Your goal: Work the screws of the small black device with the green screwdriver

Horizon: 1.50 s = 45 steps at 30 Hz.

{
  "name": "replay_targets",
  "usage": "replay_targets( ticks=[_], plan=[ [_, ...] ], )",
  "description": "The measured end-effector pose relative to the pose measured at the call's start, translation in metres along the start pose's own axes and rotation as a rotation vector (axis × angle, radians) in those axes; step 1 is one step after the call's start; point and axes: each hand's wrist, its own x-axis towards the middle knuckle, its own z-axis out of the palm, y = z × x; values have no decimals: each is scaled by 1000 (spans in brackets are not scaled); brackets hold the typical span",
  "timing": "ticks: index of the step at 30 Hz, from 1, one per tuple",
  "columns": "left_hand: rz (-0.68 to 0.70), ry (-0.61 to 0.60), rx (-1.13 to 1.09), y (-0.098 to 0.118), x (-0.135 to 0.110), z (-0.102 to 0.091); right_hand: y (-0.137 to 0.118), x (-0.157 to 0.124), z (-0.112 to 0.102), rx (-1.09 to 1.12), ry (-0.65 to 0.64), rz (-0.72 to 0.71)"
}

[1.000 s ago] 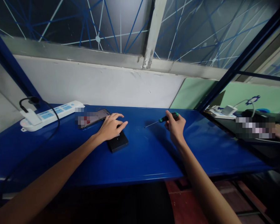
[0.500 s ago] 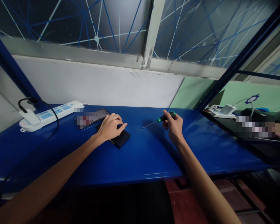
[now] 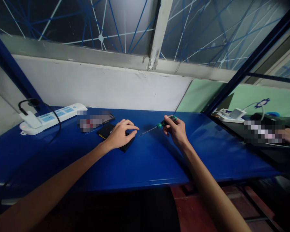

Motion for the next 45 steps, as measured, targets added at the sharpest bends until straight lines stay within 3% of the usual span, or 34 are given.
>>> replay_targets(
  ticks=[7,22,45],
  plan=[
    [-29,-124,-108,12,-2,6,1,1,-2,19,-5,-13],
    [-59,-43,-164,7,-1,13,2,0,0,16,-31,-37],
    [-78,-65,-186,4,-2,15,1,-2,2,21,-39,-48]
  ],
)
